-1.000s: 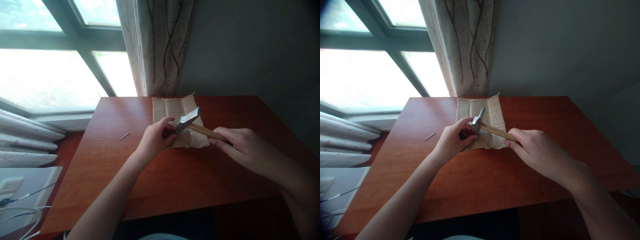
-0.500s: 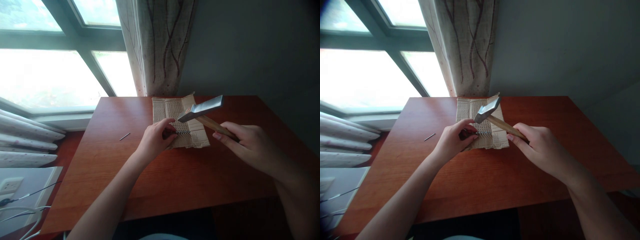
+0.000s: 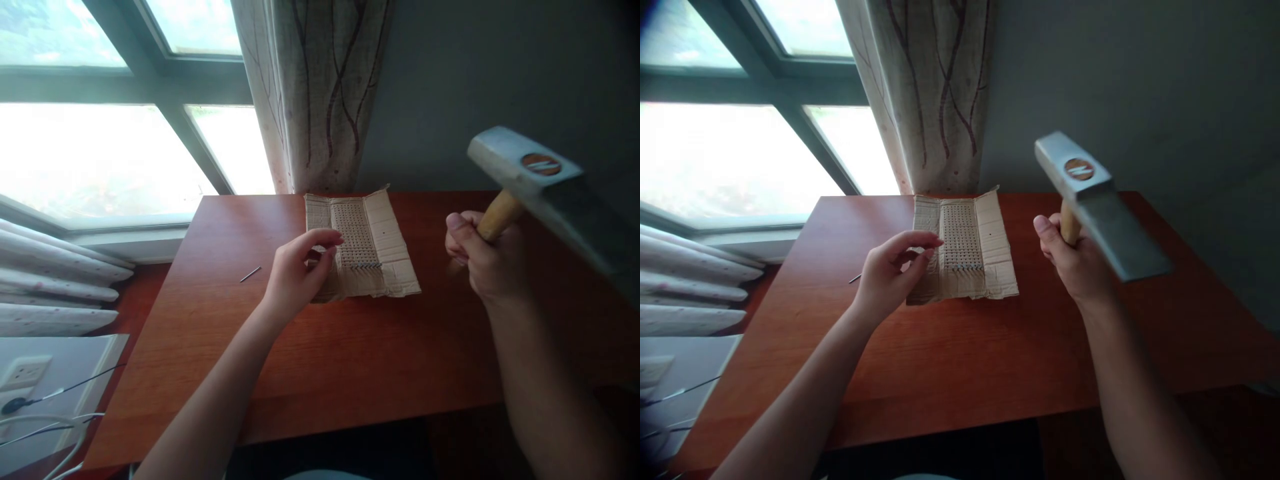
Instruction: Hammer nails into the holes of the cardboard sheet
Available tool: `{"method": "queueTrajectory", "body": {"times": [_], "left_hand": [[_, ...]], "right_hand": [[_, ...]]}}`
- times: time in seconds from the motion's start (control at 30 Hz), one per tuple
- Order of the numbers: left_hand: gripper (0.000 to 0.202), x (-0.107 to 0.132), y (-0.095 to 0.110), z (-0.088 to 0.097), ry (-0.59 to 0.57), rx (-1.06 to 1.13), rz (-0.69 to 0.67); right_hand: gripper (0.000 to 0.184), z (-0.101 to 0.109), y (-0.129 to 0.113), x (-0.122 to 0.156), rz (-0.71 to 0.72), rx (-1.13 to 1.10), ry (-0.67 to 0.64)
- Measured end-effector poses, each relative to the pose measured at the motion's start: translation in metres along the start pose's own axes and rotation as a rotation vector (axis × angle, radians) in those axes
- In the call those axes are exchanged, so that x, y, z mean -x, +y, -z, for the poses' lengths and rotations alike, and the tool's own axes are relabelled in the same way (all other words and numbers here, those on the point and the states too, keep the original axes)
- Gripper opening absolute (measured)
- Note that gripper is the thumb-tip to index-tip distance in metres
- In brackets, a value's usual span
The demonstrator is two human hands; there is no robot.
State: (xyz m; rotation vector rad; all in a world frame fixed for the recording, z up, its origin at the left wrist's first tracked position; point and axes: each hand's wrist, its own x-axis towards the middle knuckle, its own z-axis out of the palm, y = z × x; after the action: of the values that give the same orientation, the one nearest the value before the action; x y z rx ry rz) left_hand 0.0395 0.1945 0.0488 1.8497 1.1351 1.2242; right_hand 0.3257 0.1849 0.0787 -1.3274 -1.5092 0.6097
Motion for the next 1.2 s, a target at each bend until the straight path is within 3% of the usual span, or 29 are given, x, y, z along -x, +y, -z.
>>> {"method": "queueTrajectory", "body": {"times": [0.07, 0.17, 0.33, 0.53, 0.7, 0.8, 0.9, 1.0, 1.2], "left_hand": [[0.017, -0.002, -0.003, 0.008, 0.060, 0.001, 0.011], [0.018, -0.005, -0.014, 0.019, 0.119, -0.071, 0.039], [0.019, -0.010, -0.030, 0.030, 0.195, -0.124, 0.087], [0.021, -0.014, -0.031, 0.052, 0.218, -0.345, 0.152], [0.025, -0.014, -0.031, 0.087, 0.130, -0.695, 0.287], [0.027, -0.012, -0.030, 0.104, -0.021, -0.914, 0.387], [0.030, -0.009, -0.030, 0.115, -0.171, -0.966, 0.480], [0.033, -0.007, -0.034, 0.122, -0.213, -1.026, 0.551], [0.035, -0.006, -0.049, 0.124, -0.438, -1.040, 0.693]], "right_hand": [[0.056, -0.012, 0.004, -0.010, -0.028, -0.204, 0.092], [0.058, -0.029, 0.009, -0.021, -0.004, -0.323, 0.187], [0.059, -0.041, 0.025, -0.027, 0.006, -0.286, 0.270], [0.060, -0.037, 0.036, -0.023, -0.015, -0.276, 0.284], [0.055, -0.034, 0.038, -0.022, 0.060, -0.241, 0.323], [0.054, -0.033, 0.038, -0.020, 0.051, -0.335, 0.263], [0.057, -0.032, 0.036, -0.017, -0.001, -0.335, 0.241], [0.060, -0.032, 0.036, -0.015, -0.043, -0.273, 0.283], [0.061, -0.032, 0.035, -0.015, -0.048, -0.306, 0.292]]}}
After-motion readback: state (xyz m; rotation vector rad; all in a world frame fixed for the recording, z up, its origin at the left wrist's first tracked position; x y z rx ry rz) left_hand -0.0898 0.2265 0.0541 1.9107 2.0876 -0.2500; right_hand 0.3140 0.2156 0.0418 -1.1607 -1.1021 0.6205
